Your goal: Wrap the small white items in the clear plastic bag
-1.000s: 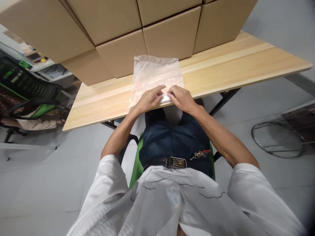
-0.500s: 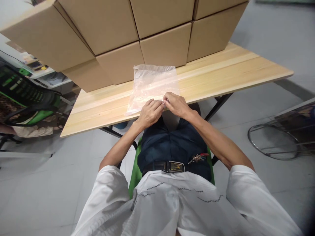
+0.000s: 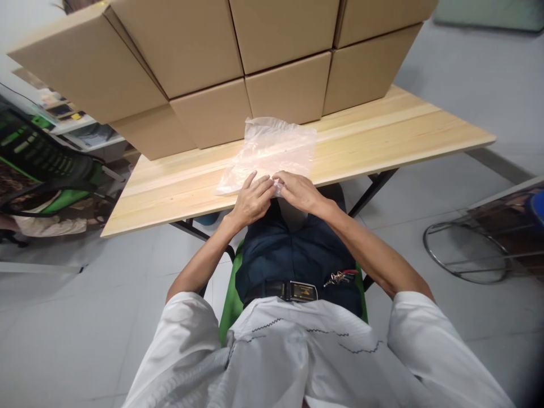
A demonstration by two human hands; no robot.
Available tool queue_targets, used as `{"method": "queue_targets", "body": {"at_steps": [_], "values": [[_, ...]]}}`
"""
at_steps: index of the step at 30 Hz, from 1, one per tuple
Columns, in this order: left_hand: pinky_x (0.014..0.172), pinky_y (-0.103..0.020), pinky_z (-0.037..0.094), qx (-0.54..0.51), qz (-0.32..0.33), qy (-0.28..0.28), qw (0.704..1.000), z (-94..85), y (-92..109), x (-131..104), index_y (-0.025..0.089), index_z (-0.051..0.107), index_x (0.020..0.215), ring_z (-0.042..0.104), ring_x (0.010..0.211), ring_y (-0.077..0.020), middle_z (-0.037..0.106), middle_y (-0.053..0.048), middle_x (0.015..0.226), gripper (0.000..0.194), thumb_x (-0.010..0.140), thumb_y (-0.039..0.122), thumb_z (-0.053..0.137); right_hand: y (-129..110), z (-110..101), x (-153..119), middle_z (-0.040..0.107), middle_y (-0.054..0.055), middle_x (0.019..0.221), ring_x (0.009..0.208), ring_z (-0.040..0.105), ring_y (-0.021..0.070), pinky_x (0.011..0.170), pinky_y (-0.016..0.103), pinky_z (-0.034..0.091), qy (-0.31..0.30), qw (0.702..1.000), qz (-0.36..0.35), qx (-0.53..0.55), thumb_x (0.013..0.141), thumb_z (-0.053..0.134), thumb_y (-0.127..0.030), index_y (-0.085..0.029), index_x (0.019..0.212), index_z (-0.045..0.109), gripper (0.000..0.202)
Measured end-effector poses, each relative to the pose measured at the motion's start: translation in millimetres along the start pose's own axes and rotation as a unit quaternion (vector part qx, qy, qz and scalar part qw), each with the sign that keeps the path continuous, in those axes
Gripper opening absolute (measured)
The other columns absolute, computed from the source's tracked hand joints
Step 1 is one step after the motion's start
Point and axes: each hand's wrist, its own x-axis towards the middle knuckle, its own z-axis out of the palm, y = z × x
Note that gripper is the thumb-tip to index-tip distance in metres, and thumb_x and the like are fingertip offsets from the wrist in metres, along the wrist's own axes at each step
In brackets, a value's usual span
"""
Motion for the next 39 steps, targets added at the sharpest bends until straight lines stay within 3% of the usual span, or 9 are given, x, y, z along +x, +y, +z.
{"method": "queue_targets", "body": {"at_steps": [6,10,14,17,21,25,31,36,39], "values": [[0.152,-0.077,0.054,-0.010,-0.038,0.022,0.999,-4.7,-10.8,-23.5,0.025,0.085,0.163,0.082,0.167,-0.0366,0.088,-0.022,0.169,0.054,0.121,0.019,0.052,-23.4,6.6,7.1,0.093,0.015,0.150,0.134,0.089,0.0376,0.114,0.051,0.069,-0.037,0.999,-0.015,0.014,0.120,0.056,-0.039,-0.028,0.149,0.078,0.038],[0.140,-0.069,0.064,-0.031,-0.053,0.032,0.998,-8.5,-14.3,-24.4,0.022,0.082,0.168,0.081,0.164,-0.0380,0.086,-0.025,0.168,0.056,0.121,0.022,0.051,-17.7,0.3,16.4,0.094,0.016,0.151,0.134,0.089,0.0388,0.117,0.052,0.069,-0.028,1.000,-0.012,0.007,0.124,0.057,-0.048,-0.026,0.154,0.082,0.045],[0.140,-0.067,0.065,-0.061,-0.074,-0.002,0.995,-15.9,-11.3,-16.5,0.021,0.080,0.170,0.078,0.166,-0.0388,0.081,-0.024,0.176,0.060,0.116,0.024,0.057,30.3,-24.5,34.4,0.094,0.019,0.143,0.134,0.086,0.0426,0.118,0.058,0.069,0.066,0.997,0.011,-0.048,0.126,0.055,-0.055,-0.024,0.142,0.089,0.049],[0.144,-0.072,0.059,-0.068,-0.090,-0.021,0.993,-19.3,-5.6,-6.7,0.023,0.082,0.163,0.073,0.172,-0.0423,0.079,-0.024,0.182,0.050,0.121,0.036,0.059,78.9,-52.0,56.6,0.090,0.023,0.144,0.136,0.082,0.0466,0.123,0.066,0.068,0.127,0.987,0.044,-0.091,0.127,0.053,-0.069,-0.023,0.141,0.089,0.060],[0.146,-0.074,0.054,-0.057,-0.096,-0.050,0.992,-19.5,0.2,9.1,0.020,0.080,0.165,0.069,0.174,-0.0462,0.076,-0.027,0.185,0.054,0.128,0.052,0.058,122.9,-75.9,87.2,0.080,0.032,0.165,0.155,0.073,0.0543,0.134,0.077,0.059,0.121,0.971,0.160,-0.134,0.127,0.056,-0.072,-0.018,0.155,0.085,0.067],[0.146,-0.073,0.053,-0.054,-0.078,-0.083,0.992,-18.2,-0.6,18.6,0.018,0.074,0.176,0.063,0.179,-0.0478,0.076,-0.028,0.183,0.062,0.131,0.054,0.054,137.5,-71.3,102.7,0.076,0.040,0.167,0.161,0.069,0.0602,0.136,0.087,0.052,0.086,0.948,0.263,-0.155,0.125,0.063,-0.053,-0.010,0.151,0.085,0.055],[0.143,-0.078,0.057,-0.088,-0.021,-0.095,0.991,-22.8,-9.6,22.4,0.022,0.083,0.161,0.071,0.163,-0.0472,0.084,-0.025,0.163,0.054,0.128,0.057,0.058,134.8,-67.9,85.3,0.078,0.041,0.163,0.152,0.077,0.0610,0.129,0.087,0.054,0.082,0.945,0.275,-0.157,0.126,0.050,-0.036,-0.009,0.147,0.089,0.052],[0.141,-0.069,0.064,-0.192,-0.023,-0.100,0.976,-28.1,-20.8,36.3,0.025,0.086,0.137,0.078,0.155,-0.0408,0.086,-0.023,0.160,0.059,0.130,0.072,0.050,118.5,-94.4,48.3,0.077,0.042,0.167,0.154,0.079,0.0592,0.131,0.080,0.058,0.043,0.924,0.308,-0.224,0.124,0.044,-0.021,-0.002,0.160,0.083,0.057],[0.137,-0.062,0.068,-0.240,-0.031,-0.100,0.965,-22.6,-30.8,50.5,0.026,0.083,0.126,0.083,0.150,-0.0375,0.088,-0.021,0.154,0.057,0.131,0.069,0.046,112.0,-109.6,24.3,0.078,0.038,0.171,0.154,0.080,0.0560,0.129,0.073,0.061,0.035,0.907,0.326,-0.266,0.121,0.045,-0.019,-0.005,0.166,0.081,0.059]]}}
